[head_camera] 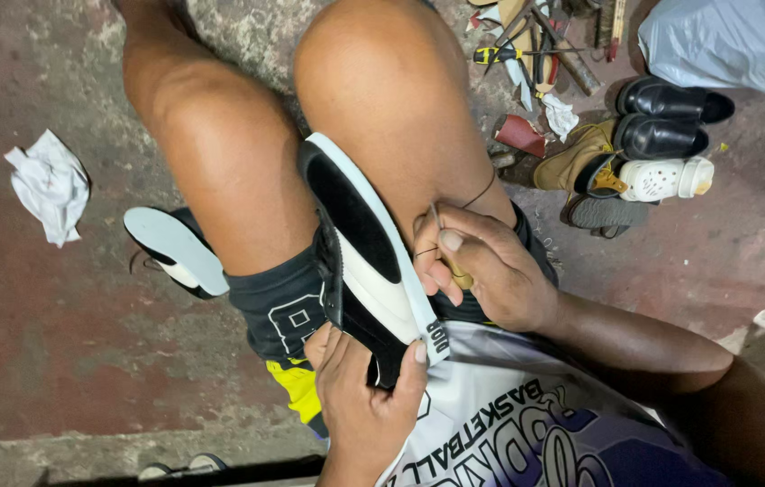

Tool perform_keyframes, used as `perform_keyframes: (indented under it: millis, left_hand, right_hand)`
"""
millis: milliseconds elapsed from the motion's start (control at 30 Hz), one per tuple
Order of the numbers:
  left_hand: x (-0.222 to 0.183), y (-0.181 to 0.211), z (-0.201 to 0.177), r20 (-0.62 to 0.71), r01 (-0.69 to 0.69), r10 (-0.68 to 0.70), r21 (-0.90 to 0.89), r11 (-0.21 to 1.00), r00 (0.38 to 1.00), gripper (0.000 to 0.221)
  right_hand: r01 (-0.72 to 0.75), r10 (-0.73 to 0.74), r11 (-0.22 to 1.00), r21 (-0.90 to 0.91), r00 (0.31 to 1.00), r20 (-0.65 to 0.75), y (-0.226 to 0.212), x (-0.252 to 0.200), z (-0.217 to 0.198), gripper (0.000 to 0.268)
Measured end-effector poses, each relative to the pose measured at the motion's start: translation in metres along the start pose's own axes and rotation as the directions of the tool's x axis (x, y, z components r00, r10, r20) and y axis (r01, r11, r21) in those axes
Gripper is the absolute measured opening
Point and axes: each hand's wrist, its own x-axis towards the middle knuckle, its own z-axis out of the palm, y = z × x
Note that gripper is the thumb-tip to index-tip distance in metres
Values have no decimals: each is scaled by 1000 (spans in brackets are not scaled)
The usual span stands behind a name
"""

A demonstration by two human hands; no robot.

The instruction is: The person is repairing a shoe by hand, using a needle and thread to stitch a sole onto the upper part of the shoe.

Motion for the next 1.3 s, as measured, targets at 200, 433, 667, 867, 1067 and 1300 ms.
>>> perform_keyframes:
  millis: [200,433,667,867,1067,1300]
  left_hand:
    - [-20,-26,-8,105,200,-178,-259,945,978,17]
    - [-52,-78,-15,201,258,-334,-956,139,921,42]
    - [-55,-83,-1,274,268,-239,-962,-60,932,53]
    - [-54,-84,5,271,269,-222,-962,-39,937,53]
    - [-59,-92,6,267,282,-229,-959,33,936,48]
    - [-58,-85,4,285,325,-283,-940,105,916,51]
  right_hand:
    - [195,-225,957,-213,965,-131,-10,-12,-23,23]
    - [-24,-236,572,-820,952,-193,-39,-26,-49,20]
    - [308,-256,767,-562,951,173,-45,-20,13,27]
    - [318,-236,760,-567,947,216,-56,-5,27,28]
    - [240,-159,759,-606,970,186,-54,-5,23,28]
    - [191,-98,794,-578,977,189,-50,-7,16,28]
